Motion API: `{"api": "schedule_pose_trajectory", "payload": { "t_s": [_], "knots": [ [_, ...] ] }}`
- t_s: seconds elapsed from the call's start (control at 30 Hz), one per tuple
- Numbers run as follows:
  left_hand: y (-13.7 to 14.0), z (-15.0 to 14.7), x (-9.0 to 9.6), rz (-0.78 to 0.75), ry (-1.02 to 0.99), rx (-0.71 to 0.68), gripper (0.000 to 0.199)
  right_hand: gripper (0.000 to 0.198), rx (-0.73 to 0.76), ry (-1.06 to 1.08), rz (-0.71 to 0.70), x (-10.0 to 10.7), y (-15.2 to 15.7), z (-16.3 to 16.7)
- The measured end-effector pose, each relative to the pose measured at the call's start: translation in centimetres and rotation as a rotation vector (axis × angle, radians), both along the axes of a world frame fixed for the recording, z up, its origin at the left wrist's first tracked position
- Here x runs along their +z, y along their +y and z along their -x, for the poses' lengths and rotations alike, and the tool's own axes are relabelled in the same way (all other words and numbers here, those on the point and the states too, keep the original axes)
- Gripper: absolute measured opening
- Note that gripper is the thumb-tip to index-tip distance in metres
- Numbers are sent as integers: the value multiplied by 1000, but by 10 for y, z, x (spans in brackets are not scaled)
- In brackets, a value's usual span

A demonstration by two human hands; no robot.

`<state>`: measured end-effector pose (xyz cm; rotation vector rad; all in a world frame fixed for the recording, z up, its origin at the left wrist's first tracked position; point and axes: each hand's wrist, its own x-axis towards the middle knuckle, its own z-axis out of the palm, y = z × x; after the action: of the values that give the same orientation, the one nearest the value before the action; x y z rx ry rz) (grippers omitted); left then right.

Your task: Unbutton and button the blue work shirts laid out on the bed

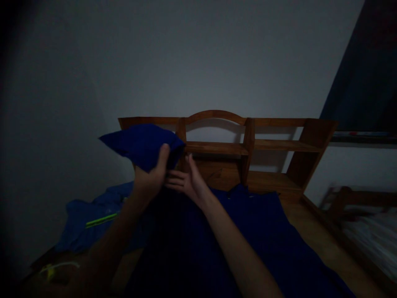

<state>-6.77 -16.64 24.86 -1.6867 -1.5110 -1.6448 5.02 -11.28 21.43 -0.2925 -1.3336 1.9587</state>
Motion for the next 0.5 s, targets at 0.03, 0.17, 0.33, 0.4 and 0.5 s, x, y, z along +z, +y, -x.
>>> {"api": "schedule_pose_trajectory", "payload": {
  "t_s": [0.03,0.17,0.33,0.4,0.5],
  "knots": [
    [-5,-21,-3,55,158,-46,53,75,-18,28,-25,21,4,-8],
    [-35,-80,-47,227,423,-71,36,50,-76,-88,-173,74,18,-37],
    [-34,-81,-136,503,582,-27,35,43,-29,-248,-329,104,29,-55],
    [-15,-57,-159,708,455,217,30,41,-17,-248,-349,116,30,-59],
    [14,-17,-168,901,361,334,30,37,109,-324,-380,132,25,-62]
  ]
}}
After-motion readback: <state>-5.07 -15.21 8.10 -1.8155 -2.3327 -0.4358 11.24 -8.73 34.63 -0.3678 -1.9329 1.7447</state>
